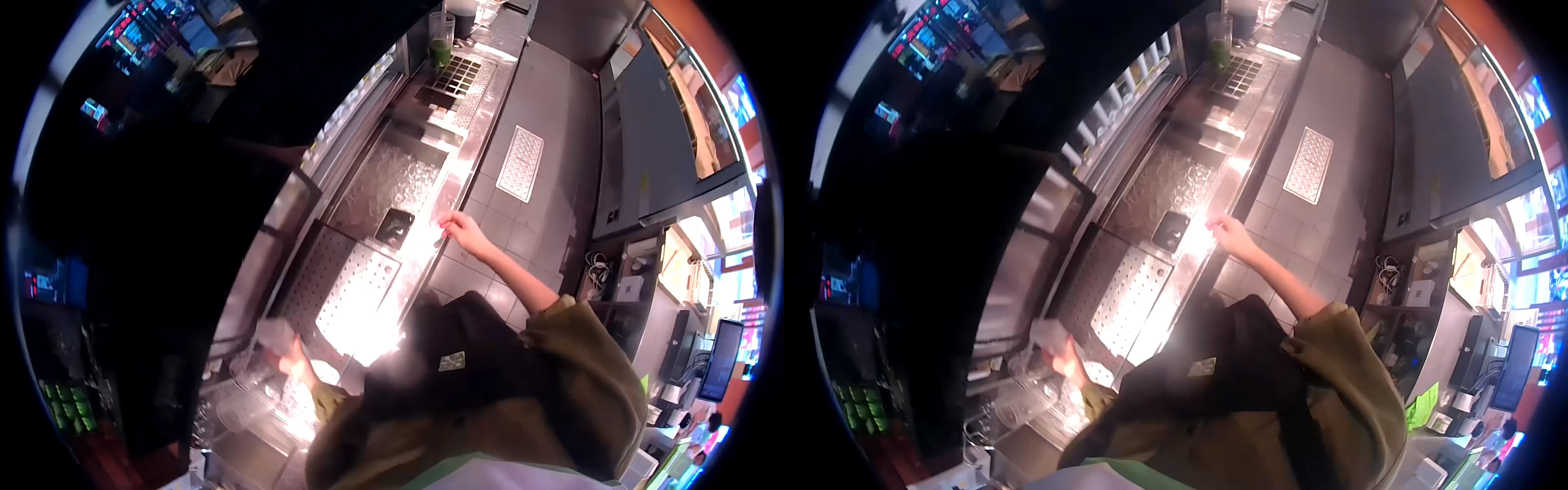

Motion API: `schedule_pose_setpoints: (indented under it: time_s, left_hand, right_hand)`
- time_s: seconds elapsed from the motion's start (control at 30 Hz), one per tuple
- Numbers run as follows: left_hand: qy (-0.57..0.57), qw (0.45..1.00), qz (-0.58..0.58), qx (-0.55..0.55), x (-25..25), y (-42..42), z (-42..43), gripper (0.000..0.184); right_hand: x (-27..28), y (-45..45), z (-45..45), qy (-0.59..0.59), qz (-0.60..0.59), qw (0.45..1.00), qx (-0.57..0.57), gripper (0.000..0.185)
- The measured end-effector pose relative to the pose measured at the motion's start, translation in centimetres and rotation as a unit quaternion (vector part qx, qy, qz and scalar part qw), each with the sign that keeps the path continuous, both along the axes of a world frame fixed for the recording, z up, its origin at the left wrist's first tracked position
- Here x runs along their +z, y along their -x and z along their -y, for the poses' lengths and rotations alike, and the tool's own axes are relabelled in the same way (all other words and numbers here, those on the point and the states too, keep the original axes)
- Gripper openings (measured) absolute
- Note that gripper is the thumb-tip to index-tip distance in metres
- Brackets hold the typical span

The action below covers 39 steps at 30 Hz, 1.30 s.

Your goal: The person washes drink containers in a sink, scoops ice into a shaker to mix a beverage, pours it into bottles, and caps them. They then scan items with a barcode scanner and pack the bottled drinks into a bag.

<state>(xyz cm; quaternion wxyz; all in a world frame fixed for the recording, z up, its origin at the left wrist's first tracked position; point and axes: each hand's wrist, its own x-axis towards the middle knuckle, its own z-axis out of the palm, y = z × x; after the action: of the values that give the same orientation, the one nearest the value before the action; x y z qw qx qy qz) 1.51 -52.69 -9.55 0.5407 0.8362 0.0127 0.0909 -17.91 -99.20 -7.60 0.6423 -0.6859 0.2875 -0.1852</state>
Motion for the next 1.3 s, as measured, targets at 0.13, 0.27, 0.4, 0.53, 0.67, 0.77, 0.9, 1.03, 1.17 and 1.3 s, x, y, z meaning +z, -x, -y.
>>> schedule_pose_setpoints:
  time_s: [0.13,0.27,0.4,0.53,0.67,0.77,0.9,1.03,1.17,1.3]
  left_hand:
    - [-0.148,0.959,0.094,0.223,-3.5,1.7,-1.1,0.072]
    - [-0.055,0.965,0.029,0.255,-0.8,2.9,2.7,0.073]
    - [0.001,0.979,-0.014,0.201,-4.6,0.9,-0.8,0.076]
    - [-0.256,0.904,-0.029,0.340,-2.8,4.2,4.1,0.079]
    - [-0.103,0.890,0.046,0.441,1.8,10.9,20.6,0.068]
    - [-0.018,0.944,0.023,0.330,0.8,14.5,29.3,0.056]
    - [0.082,0.960,-0.060,0.260,4.7,15.9,40.1,0.048]
    - [0.034,0.979,-0.027,0.197,3.7,15.7,43.8,0.042]
    - [0.060,0.995,-0.020,0.077,8.1,14.0,57.0,0.041]
    - [0.015,0.999,0.043,-0.028,6.8,12.3,65.2,0.083]
  right_hand:
    - [-0.2,-4.1,10.7,0.006,-0.054,0.998,0.000,0.022]
    - [-1.9,-8.8,25.2,0.052,-0.038,0.997,-0.044,0.018]
    - [-3.2,-15.6,43.1,0.200,-0.006,0.975,-0.102,0.032]
    - [2.1,-20.5,54.3,0.264,-0.069,0.948,-0.165,0.077]
    - [-2.2,-27.3,63.6,0.332,0.046,0.933,-0.132,0.116]
    - [-3.2,-30.9,65.2,0.279,0.210,0.937,-0.021,0.123]
    - [-3.4,-31.7,66.1,0.241,0.218,0.946,0.015,0.118]
    - [0.7,-29.2,62.7,0.321,0.183,0.929,0.038,0.101]
    - [7.2,-23.7,53.5,0.336,0.202,0.914,0.102,0.096]
    - [7.7,-19.0,39.7,0.258,0.138,0.919,0.264,0.096]
